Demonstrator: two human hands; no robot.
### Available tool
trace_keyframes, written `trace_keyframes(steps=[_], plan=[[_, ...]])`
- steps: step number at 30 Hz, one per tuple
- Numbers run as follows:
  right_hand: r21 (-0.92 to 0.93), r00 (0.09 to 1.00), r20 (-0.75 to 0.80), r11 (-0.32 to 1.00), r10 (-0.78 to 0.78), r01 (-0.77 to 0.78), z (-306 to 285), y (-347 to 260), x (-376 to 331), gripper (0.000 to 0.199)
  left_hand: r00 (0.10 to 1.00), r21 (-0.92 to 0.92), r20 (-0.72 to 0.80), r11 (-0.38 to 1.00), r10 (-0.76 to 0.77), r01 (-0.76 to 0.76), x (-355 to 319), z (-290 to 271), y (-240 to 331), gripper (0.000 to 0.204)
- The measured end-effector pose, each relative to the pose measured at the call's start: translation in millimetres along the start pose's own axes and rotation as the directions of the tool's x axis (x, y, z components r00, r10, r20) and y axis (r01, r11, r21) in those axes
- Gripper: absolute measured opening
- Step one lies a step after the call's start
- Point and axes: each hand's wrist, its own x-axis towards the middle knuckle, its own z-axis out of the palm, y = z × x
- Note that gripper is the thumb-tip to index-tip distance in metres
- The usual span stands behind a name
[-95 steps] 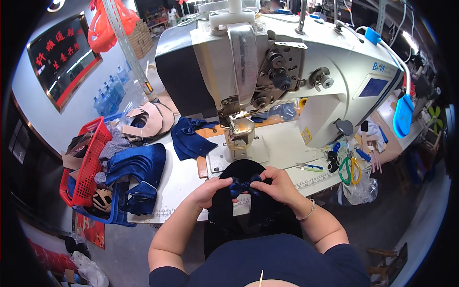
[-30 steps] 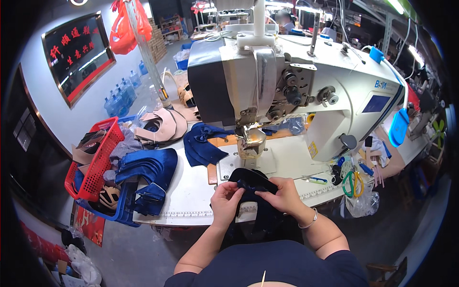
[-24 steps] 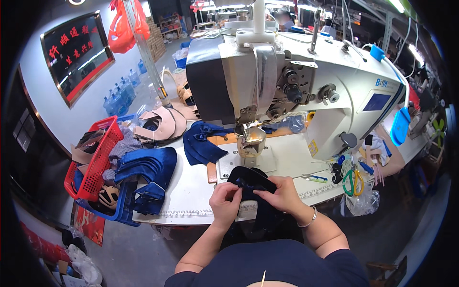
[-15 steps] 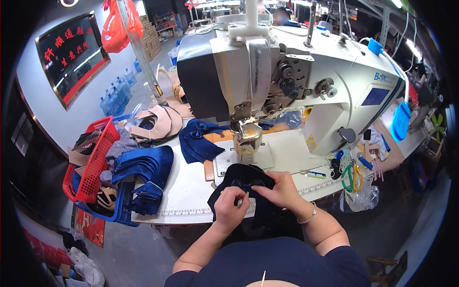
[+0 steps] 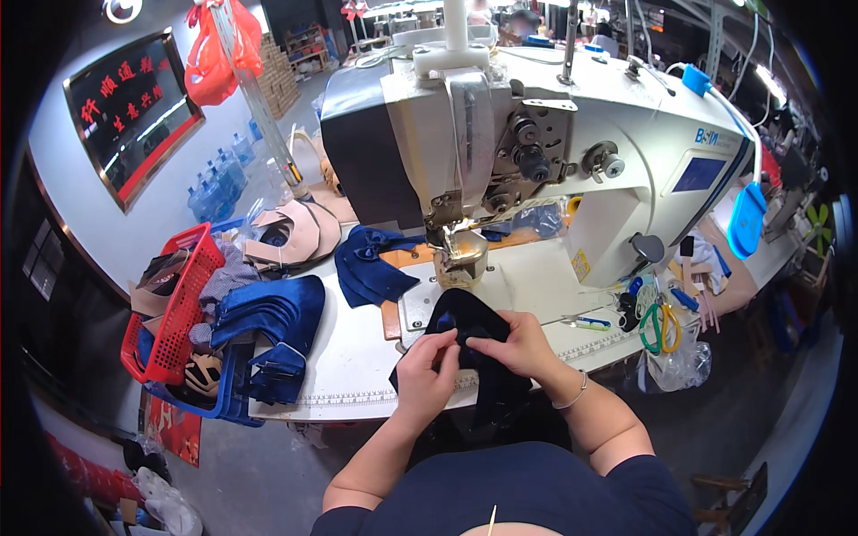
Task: The person takes fabric shoe upper pieces from a basket, positions decorative bows onto the uppers by hand, and stitches them into place using a sewing machine.
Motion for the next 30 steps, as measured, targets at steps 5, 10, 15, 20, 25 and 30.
trace_keyframes(steps=[5, 10, 15, 20, 25, 30], plan=[[0.235, 0.969, 0.196, 0.952, 0.154, -0.198, -19, -6, 5, 0.027, 0.980, -0.011, 0.190, 0.998, -0.054, 0.057, 11, -24, -2, 0.027], [0.434, 0.924, 0.336, 0.841, 0.182, -0.323, -23, 9, 7, 0.032, 0.861, -0.502, 0.269, 0.700, -0.433, 0.509, 21, -16, -17, 0.046], [0.366, 0.896, 0.376, 0.851, 0.236, -0.377, -23, 9, 9, 0.033, 0.593, -0.433, 0.662, 0.412, -0.458, 0.802, 21, -23, -19, 0.037], [0.138, 0.913, 0.322, 0.941, 0.251, -0.308, -22, -2, 12, 0.032, 0.587, -0.388, 0.687, 0.467, -0.429, 0.795, 26, -22, -21, 0.036], [0.042, 0.933, 0.302, 0.975, 0.194, -0.216, -19, 5, 12, 0.032, 0.615, -0.414, 0.686, 0.487, -0.389, 0.769, 24, -19, -26, 0.037], [-0.045, 0.957, 0.232, 0.985, 0.173, -0.168, -14, 0, 9, 0.034, 0.599, -0.381, 0.697, 0.505, -0.393, 0.774, 24, -19, -26, 0.036]])
